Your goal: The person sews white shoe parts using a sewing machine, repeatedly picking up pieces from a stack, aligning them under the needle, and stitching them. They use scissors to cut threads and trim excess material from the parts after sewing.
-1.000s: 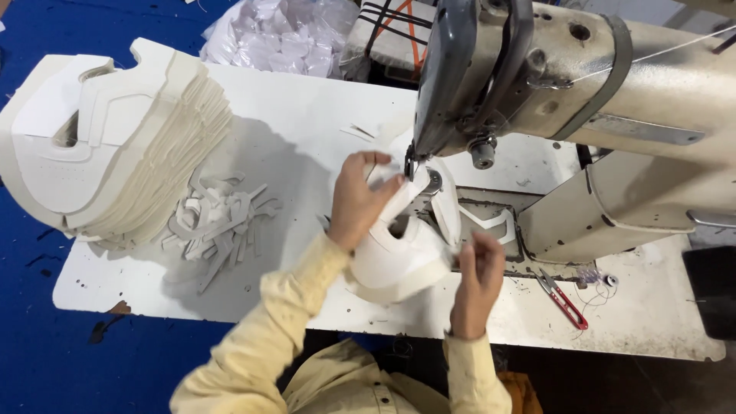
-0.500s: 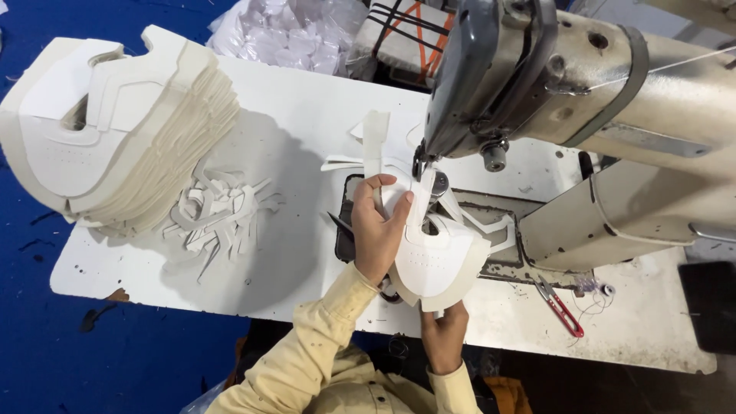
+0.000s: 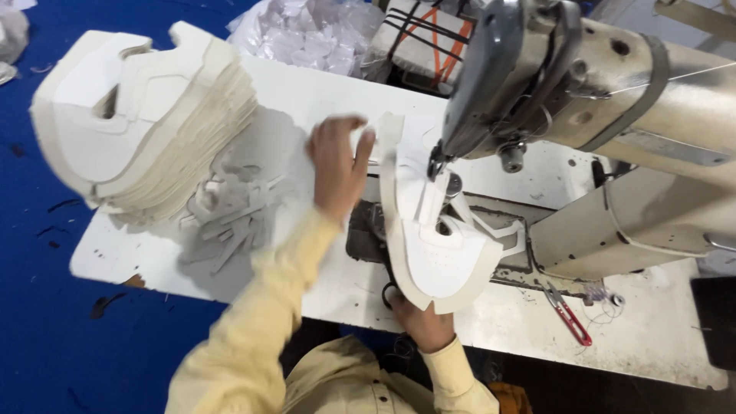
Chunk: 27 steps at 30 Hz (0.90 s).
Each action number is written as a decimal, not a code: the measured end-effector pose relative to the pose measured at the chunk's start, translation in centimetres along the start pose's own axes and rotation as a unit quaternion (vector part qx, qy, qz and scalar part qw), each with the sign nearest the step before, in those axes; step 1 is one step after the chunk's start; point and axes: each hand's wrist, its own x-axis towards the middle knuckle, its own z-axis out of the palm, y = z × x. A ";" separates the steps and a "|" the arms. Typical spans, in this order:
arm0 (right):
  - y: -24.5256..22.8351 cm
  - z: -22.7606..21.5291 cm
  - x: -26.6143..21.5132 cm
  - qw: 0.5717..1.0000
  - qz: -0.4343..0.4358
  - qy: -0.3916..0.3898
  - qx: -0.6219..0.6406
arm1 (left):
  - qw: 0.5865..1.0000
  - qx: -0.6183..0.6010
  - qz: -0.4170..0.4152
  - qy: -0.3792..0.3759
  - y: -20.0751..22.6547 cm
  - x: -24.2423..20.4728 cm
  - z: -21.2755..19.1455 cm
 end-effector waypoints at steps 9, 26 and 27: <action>1.5 -0.7 -1.8 0.852 0.378 -0.295 0.208 | 0.755 -0.278 -0.261 -0.533 -9.5 -1.6 4.8; -4.5 2.0 5.8 0.906 0.245 -0.070 0.338 | 0.946 -0.283 -0.160 -0.008 -2.3 -2.0 -2.9; -4.4 2.6 5.9 0.906 0.246 -0.069 0.339 | 0.946 -0.283 -0.159 -0.009 -3.1 -2.4 -2.4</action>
